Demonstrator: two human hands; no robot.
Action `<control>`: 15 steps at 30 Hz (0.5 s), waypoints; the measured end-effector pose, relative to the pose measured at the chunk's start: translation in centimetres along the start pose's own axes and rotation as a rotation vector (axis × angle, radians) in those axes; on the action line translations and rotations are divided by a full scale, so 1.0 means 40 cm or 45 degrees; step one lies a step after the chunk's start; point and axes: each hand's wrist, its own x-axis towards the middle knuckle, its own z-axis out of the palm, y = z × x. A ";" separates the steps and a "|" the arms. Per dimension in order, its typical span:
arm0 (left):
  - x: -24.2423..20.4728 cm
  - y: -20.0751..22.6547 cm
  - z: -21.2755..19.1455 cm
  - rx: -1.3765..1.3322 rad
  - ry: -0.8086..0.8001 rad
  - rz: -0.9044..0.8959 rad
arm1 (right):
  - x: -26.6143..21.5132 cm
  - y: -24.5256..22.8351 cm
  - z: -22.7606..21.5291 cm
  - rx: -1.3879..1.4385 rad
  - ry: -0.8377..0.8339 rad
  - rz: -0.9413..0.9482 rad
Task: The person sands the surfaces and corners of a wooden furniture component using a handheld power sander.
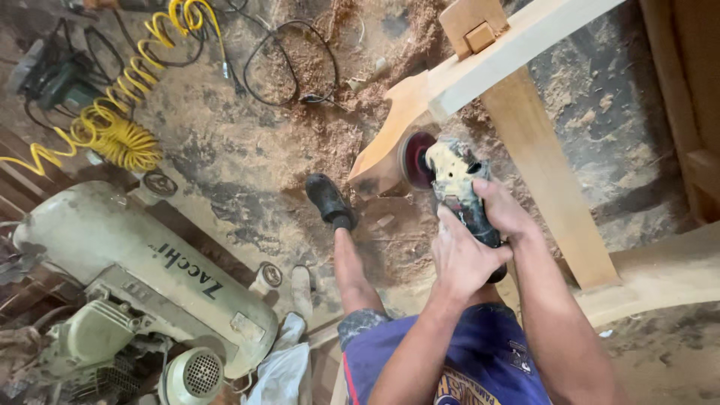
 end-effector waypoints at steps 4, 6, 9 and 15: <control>-0.002 0.017 -0.014 0.075 -0.120 -0.070 | -0.009 0.012 -0.003 0.131 0.142 0.189; -0.014 0.015 -0.023 0.064 -0.146 -0.046 | -0.030 0.011 0.004 0.141 0.152 0.127; -0.070 0.003 -0.047 -0.001 -0.137 0.111 | -0.107 0.015 0.026 0.202 0.208 -0.010; -0.178 -0.026 -0.164 -0.173 -0.296 0.262 | -0.275 0.000 0.132 0.446 0.316 -0.106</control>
